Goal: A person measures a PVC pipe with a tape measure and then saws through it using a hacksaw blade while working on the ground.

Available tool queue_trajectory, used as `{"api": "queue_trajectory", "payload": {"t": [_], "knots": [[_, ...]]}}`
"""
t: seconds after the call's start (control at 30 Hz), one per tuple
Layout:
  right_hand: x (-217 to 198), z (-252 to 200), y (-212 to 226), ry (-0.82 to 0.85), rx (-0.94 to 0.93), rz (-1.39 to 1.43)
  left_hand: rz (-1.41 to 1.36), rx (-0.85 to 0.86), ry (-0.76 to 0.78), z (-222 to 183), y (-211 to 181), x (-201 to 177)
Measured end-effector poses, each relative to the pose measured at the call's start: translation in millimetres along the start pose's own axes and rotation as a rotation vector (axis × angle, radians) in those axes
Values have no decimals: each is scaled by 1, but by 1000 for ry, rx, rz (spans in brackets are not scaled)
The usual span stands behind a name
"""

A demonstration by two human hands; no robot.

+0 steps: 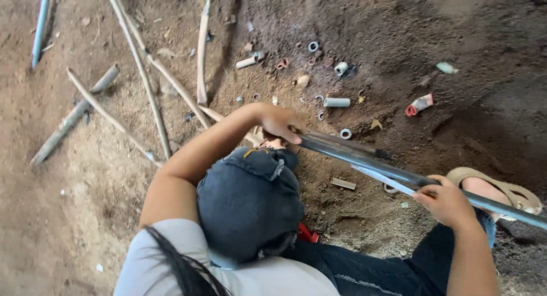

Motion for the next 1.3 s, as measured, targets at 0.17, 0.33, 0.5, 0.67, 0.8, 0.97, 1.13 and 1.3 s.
{"api": "queue_trajectory", "payload": {"t": [0.17,0.33,0.5,0.67,0.8,0.97,1.13,1.3], "knots": [[-15,-22,53,18,-60,-53,-33,91,-6,18,-15,-3],[-31,-36,145,-177,-205,-90,-250,207,234,4,-41,-4],[-20,-17,168,-349,-270,-77,-280,215,252,-9,-58,-3],[-21,-23,180,-281,-197,-9,-226,200,266,-2,-50,-1],[-22,-25,193,-226,-145,-22,-172,211,219,0,-55,0],[-32,-31,203,-176,-95,-17,120,139,127,12,-49,5],[-41,-34,152,-85,14,42,205,83,134,18,-36,6],[-17,-8,-69,-221,-113,-51,481,55,-70,39,0,-10]]}}
Point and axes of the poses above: each hand's wrist, its own z-axis towards the middle knuckle, its own x-axis out of the palm, y = z × x, the point moved 5 cm from there along z, towards the middle knuckle, and after that the axes turned 15 degrees about -x, right-handed, at the moved point
